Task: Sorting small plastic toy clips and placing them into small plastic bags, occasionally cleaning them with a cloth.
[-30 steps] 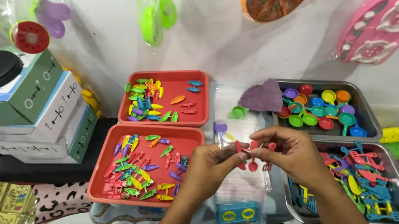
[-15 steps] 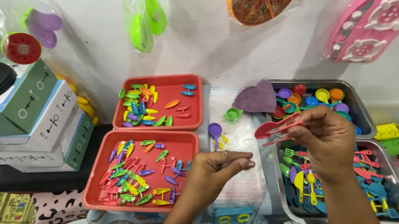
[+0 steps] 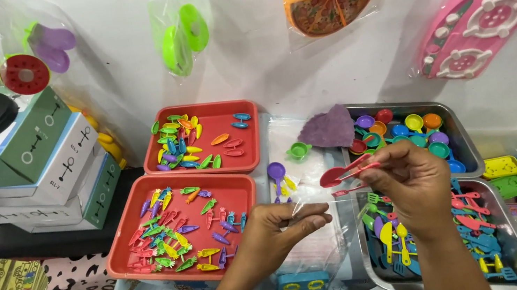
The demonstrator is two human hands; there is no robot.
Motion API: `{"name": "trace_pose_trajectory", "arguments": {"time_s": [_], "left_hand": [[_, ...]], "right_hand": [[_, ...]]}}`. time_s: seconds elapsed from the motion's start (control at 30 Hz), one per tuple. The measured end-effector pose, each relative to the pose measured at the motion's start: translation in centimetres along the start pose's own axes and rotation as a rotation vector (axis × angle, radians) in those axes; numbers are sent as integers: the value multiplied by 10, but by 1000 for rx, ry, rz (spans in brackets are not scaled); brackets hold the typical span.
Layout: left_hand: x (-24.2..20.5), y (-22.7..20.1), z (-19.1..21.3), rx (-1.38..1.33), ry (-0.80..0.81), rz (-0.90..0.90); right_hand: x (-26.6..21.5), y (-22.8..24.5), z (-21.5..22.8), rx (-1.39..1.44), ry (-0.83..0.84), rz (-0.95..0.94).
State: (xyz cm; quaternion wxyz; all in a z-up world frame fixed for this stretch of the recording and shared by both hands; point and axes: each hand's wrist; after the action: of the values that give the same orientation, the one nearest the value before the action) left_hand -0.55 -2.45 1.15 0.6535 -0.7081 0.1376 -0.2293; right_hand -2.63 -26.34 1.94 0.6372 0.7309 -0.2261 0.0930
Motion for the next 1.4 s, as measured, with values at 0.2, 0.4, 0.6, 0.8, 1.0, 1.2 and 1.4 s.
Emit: {"name": "trace_pose_trajectory", "arguments": {"time_s": [0.2, 0.4, 0.6, 0.8, 1.0, 1.2, 1.4], "left_hand": [[-1, -5, -2, 97, -16, -95], [-2, -7, -2, 100, -16, -92], [-2, -2, -2, 108, -67, -121], [-3, -6, 0, 131, -75, -117], [-4, -2, -2, 103, -87, -138], [-4, -5, -1, 41, -102, -117], [-4, -6, 1, 70, -130, -127]], "right_hand": [[-1, 5, -4, -28, -15, 11], [-1, 7, -11, -71, -9, 24], [-2, 1, -16, 6, 82, 31], [-5, 4, -14, -42, 26, 22], [-3, -3, -19, 29, 122, 19], [-4, 2, -25, -35, 65, 42], [-3, 4, -15, -116, 55, 22]]}}
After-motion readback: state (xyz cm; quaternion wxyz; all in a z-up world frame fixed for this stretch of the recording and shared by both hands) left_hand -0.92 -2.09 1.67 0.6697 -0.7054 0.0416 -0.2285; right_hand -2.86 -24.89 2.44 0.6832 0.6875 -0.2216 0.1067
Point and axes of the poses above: each hand's wrist, its own x-axis towards the middle knuckle, its own z-axis out of the back of the hand, y = z × x, and after that the axes turned 1 degree about -z, right-handed
